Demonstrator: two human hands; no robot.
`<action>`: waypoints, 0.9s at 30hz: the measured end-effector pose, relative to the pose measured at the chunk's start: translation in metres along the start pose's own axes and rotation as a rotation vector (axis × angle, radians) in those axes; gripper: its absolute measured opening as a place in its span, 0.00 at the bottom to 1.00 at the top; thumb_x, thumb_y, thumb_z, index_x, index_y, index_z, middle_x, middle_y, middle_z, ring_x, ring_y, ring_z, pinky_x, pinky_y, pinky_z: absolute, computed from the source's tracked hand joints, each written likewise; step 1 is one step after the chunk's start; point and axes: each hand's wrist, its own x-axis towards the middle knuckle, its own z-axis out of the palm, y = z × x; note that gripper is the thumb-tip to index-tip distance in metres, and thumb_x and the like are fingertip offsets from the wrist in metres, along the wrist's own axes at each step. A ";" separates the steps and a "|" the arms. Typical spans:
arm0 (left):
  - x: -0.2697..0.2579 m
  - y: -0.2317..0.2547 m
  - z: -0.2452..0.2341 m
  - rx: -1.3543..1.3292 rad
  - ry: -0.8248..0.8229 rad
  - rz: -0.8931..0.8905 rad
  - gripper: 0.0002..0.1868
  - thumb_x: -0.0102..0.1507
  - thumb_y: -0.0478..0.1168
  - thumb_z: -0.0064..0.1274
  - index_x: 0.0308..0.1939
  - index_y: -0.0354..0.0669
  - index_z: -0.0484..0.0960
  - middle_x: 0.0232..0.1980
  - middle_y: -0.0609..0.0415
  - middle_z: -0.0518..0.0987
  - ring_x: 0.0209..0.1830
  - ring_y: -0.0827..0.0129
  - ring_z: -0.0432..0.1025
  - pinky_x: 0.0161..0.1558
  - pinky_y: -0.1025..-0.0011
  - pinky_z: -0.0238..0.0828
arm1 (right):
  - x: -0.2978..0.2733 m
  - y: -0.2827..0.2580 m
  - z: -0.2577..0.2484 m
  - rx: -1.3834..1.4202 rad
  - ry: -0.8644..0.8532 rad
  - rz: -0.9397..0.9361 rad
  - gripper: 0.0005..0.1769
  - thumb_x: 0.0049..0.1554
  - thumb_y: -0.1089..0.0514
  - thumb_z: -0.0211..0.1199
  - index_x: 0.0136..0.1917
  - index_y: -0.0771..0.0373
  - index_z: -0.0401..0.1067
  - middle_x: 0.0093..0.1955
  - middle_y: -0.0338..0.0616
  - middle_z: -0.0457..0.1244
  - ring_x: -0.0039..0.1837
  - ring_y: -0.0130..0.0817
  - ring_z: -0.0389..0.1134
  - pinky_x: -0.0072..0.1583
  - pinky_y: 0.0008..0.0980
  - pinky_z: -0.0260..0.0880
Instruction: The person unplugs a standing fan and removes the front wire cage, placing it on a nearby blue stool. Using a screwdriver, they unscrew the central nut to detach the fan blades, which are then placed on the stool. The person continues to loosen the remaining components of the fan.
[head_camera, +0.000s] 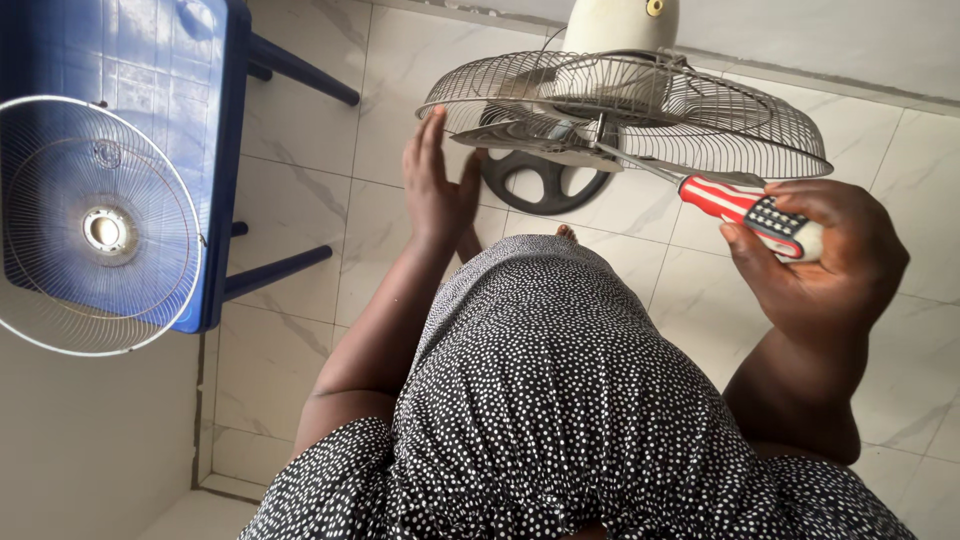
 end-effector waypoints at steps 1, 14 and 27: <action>0.000 0.006 -0.003 -0.018 0.005 0.071 0.37 0.67 0.44 0.64 0.75 0.45 0.63 0.74 0.43 0.67 0.75 0.47 0.63 0.73 0.53 0.61 | 0.004 -0.003 0.002 -0.036 -0.008 -0.017 0.21 0.59 0.67 0.79 0.56 0.69 0.67 0.55 0.53 0.67 0.58 0.38 0.73 0.61 0.34 0.76; 0.030 0.063 -0.019 -0.101 -0.002 0.269 0.15 0.68 0.36 0.60 0.59 0.43 0.79 0.59 0.51 0.79 0.59 0.57 0.75 0.59 0.60 0.72 | 0.027 0.018 0.037 -0.376 -0.162 -0.123 0.21 0.63 0.54 0.82 0.55 0.63 0.71 0.52 0.45 0.69 0.53 0.42 0.72 0.52 0.36 0.73; 0.033 0.068 -0.019 -0.136 -0.050 0.328 0.16 0.69 0.37 0.60 0.60 0.45 0.79 0.59 0.51 0.79 0.60 0.55 0.74 0.60 0.59 0.71 | 0.034 0.014 0.035 -0.400 -0.255 -0.111 0.20 0.61 0.54 0.80 0.55 0.64 0.71 0.52 0.47 0.68 0.51 0.42 0.72 0.51 0.36 0.73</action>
